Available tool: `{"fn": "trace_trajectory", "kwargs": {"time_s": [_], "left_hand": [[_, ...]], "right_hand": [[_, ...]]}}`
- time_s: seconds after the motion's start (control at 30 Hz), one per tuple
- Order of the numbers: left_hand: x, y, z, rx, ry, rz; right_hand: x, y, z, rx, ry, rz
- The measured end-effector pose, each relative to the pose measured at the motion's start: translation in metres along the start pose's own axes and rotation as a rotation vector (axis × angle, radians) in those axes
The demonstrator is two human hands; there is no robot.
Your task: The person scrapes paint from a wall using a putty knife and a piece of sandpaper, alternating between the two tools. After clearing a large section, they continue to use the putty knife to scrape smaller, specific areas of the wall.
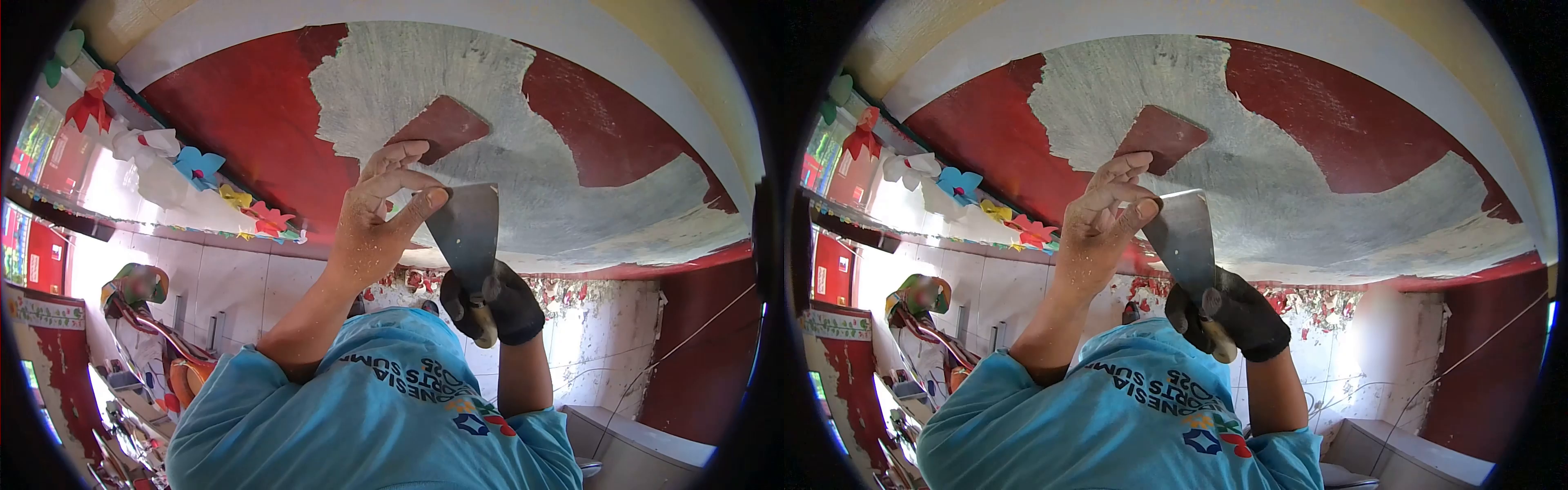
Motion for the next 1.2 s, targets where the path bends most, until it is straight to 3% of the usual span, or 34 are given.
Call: {"fn": "trace_trajectory", "kwargs": {"time_s": [0.13,0.33,0.43,0.5,0.53,0.73,0.8,0.9,1.03,1.1,1.17,1.2], "left_hand": [[-0.001,-0.007,-0.011,0.207,-0.08,0.118],[-0.003,-0.008,-0.004,-0.089,0.067,0.174],[-0.003,-0.012,-0.008,-0.003,-0.001,0.255],[0.001,-0.016,-0.021,0.133,-0.221,0.343],[0.001,-0.015,-0.022,0.132,-0.22,0.344],[0.003,-0.02,-0.025,0.142,0.016,0.438],[0.003,-0.018,-0.005,-0.174,0.195,0.405],[0.011,-0.016,0.019,-0.446,0.291,0.431],[0.024,-0.026,0.019,-0.538,0.122,0.509],[0.027,0.005,0.04,-0.692,0.442,0.31],[0.025,0.038,0.062,-0.737,0.594,0.119],[0.018,0.043,0.063,-0.74,0.59,0.132]], "right_hand": [[0.011,-0.01,0.0,0.158,0.026,0.04],[0.034,-0.026,-0.02,0.349,0.054,0.359],[0.037,-0.03,-0.033,0.531,0.056,0.463],[0.037,-0.033,-0.04,0.607,0.025,0.5],[0.036,-0.034,-0.041,0.608,0.024,0.498],[0.035,-0.045,-0.048,0.618,0.002,0.561],[0.036,-0.049,-0.05,0.609,-0.034,0.565],[0.039,-0.054,-0.053,0.659,0.002,0.588],[0.036,-0.055,-0.052,0.666,0.023,0.587],[0.035,-0.057,-0.046,0.6,0.04,0.589],[0.034,-0.057,-0.045,0.634,0.069,0.608],[0.035,-0.059,-0.045,0.665,0.094,0.634]]}}
Point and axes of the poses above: each hand's wrist, its own x-axis away from the middle knuckle, its own y-axis out of the palm, z = x × y, the point moved 10 cm from there along -x, towards the middle knuckle, and after that the axes turned 10 degrees about -z, right-handed, at the moved point
